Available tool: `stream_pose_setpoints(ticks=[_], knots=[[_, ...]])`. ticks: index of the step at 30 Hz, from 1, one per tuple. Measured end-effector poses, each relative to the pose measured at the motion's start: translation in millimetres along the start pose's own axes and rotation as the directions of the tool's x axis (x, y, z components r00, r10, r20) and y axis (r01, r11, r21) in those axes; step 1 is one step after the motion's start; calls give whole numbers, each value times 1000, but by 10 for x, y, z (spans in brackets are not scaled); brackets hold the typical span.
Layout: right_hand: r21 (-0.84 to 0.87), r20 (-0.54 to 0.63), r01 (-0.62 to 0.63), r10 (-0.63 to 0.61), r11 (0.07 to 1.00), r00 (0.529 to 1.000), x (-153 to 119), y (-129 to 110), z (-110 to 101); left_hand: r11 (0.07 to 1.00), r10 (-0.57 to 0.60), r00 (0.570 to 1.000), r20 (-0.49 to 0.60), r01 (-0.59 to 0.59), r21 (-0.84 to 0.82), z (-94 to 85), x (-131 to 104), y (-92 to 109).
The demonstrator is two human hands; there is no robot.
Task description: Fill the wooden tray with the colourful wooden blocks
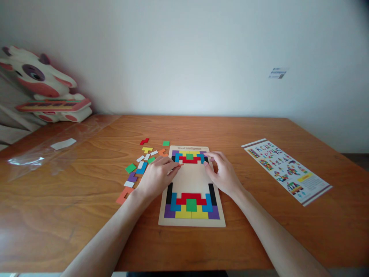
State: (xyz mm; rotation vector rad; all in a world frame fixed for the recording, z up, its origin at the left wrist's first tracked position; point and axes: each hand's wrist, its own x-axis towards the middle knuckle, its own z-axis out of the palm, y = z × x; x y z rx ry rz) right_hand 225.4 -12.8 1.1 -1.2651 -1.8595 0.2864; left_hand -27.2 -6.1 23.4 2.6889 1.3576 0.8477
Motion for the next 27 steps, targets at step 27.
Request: stream_pose_setpoints(ticks=[27], knots=[[242, 201, 185, -236, 952, 951, -27, -285, -35, 959, 225, 963, -147, -246, -139, 34, -4, 202]])
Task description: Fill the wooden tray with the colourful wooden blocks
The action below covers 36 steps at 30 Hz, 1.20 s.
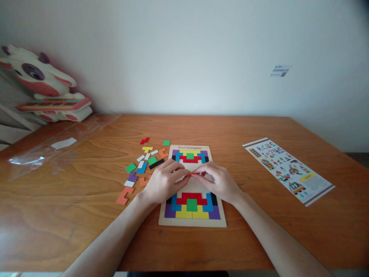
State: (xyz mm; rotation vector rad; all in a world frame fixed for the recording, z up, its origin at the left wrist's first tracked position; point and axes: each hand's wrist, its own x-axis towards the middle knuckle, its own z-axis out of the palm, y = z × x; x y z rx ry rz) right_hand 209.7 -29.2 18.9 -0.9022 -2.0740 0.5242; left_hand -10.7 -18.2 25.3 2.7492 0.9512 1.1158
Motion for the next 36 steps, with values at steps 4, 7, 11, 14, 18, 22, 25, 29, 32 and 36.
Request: stream_pose_setpoints(ticks=[4, 7, 11, 14, 18, 22, 25, 29, 32, 36], knots=[[-33, -78, -60, 57, 998, 995, -9, 14, -16, 975, -215, 976, -26, 213, -61, -80, 19, -64], [-66, -150, -111, 100, 992, 984, -10, 18, -33, 758, -580, 814, -28, 528, -383, -132, 54, -138], [-81, -213, -112, 93, 990, 973, -7, 31, -51, 169, -811, 555, 185, 525, -834, -131, 106, -215], [-80, -224, -94, 74, 992, 972, -10, 43, -52, -110, -818, 476, 322, 421, -900, -114, 134, -218], [-78, -225, -96, 76, 992, 971, -14, 53, -49, -244, -796, 438, 418, 400, -883, -112, 145, -186], [-88, -230, -117, 94, 989, 969, -8, 49, -48, -240, -809, 426, 405, 390, -889, -94, 129, -181], [-107, -259, -131, 100, 986, 961, 0, 48, -48, -213, -810, 449, 378, 376, -902, -64, 118, -186], [-135, -317, -165, 115, 977, 941, 8, 74, -60, -222, -819, 447, 359, 329, -918, -49, 124, -188], [-156, -344, -199, 135, 968, 929, 8, 101, -74, -230, -841, 429, 329, 267, -936, -69, 137, -200], [-161, -368, -228, 156, 960, 917, -1, 120, -76, -236, -874, 388, 293, 187, -953, -96, 143, -243]])
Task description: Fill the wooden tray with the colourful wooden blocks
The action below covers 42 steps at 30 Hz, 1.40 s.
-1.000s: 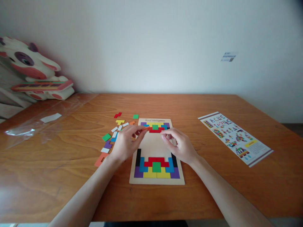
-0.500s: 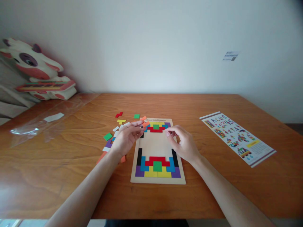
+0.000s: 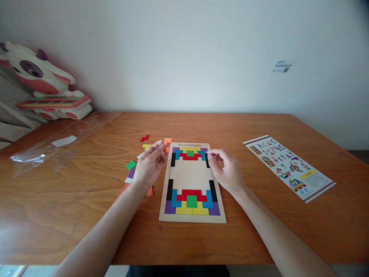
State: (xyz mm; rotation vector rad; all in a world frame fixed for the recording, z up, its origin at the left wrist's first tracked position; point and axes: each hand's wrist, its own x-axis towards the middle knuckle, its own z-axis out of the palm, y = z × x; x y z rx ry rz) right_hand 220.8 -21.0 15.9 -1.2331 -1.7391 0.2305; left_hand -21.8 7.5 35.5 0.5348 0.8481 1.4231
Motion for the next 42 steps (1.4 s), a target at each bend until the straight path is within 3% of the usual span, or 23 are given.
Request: stream_pose_setpoints(ticks=[9, 16, 24, 32, 36, 42], knots=[[18, -90, -42, 44, 999, 995, 8, 62, 13, 1000, -13, 996, -83, 12, -9, 18, -6, -37], [34, -93, -71, 74, 997, 993, 22, 106, 12, 991, -61, 998, 11, 60, 120, 4, -29, -116], [47, -5, -31, 31, 998, 999, -17, 87, 48, 938, -79, 988, 131, 29, 345, 35, -116, -198], [54, 79, 7, -11, 999, 997, -33, 31, 38, 919, -48, 984, 172, -24, 393, 17, -124, -235], [74, 174, 81, -93, 994, 980, -38, -22, 22, 839, -67, 957, 283, -100, 536, 24, -167, -269], [108, 263, 145, -169, 984, 950, -52, -99, 29, 758, -148, 858, 492, -222, 614, 61, -276, -316]])
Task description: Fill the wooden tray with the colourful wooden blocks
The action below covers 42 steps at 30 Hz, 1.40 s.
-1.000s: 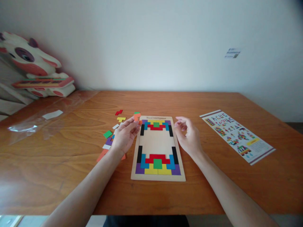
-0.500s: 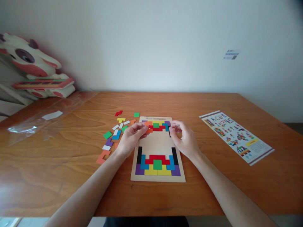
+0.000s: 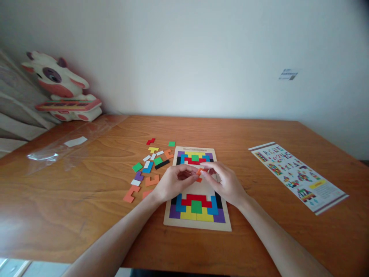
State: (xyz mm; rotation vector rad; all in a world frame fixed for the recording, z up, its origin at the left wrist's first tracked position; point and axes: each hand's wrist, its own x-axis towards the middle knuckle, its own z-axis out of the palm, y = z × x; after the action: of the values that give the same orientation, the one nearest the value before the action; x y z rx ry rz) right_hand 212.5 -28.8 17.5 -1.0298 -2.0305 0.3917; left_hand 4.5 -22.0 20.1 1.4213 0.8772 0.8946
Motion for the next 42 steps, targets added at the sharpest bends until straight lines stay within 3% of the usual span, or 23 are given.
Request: stream_pose_setpoints(ticks=[4, 9, 14, 18, 22, 25, 28, 31, 37, 42], knots=[[18, 7, -13, 13, 1000, 1000, -6, -8, 10, 998, 26, 999, -21, -25, 51, 15, -9, 14], [71, -71, -107, 112, 992, 991, -7, 7, 29, 995, 37, 982, -185, -19, 100, -23, 2, 41], [92, -206, -184, 199, 979, 958, -4, 39, 38, 998, 49, 932, -358, -58, -15, -87, 44, 37], [108, -226, -196, 215, 975, 950, -2, 65, 29, 990, 63, 914, -400, -108, -93, -148, 94, -27], [102, -208, -202, 219, 974, 953, 7, 59, 22, 994, 60, 921, -385, -92, -66, -145, 93, -31], [110, -169, -220, 236, 969, 957, 11, 35, 31, 991, 111, 936, -334, -80, 105, -102, 47, -12], [147, -115, -224, 241, 964, 964, 7, 22, 55, 907, 249, 952, -176, -166, 387, -67, -4, -55], [187, -70, -205, 222, 961, 973, -5, 34, 78, 811, 302, 952, -46, -231, 538, -62, -29, -127], [195, -17, -186, 193, 963, 981, -32, 60, 89, 778, 345, 937, -48, -257, 573, -106, -23, -66], [192, 30, -145, 142, 971, 989, -57, 60, 102, 700, 395, 915, 79, -356, 619, -151, -31, 5]])
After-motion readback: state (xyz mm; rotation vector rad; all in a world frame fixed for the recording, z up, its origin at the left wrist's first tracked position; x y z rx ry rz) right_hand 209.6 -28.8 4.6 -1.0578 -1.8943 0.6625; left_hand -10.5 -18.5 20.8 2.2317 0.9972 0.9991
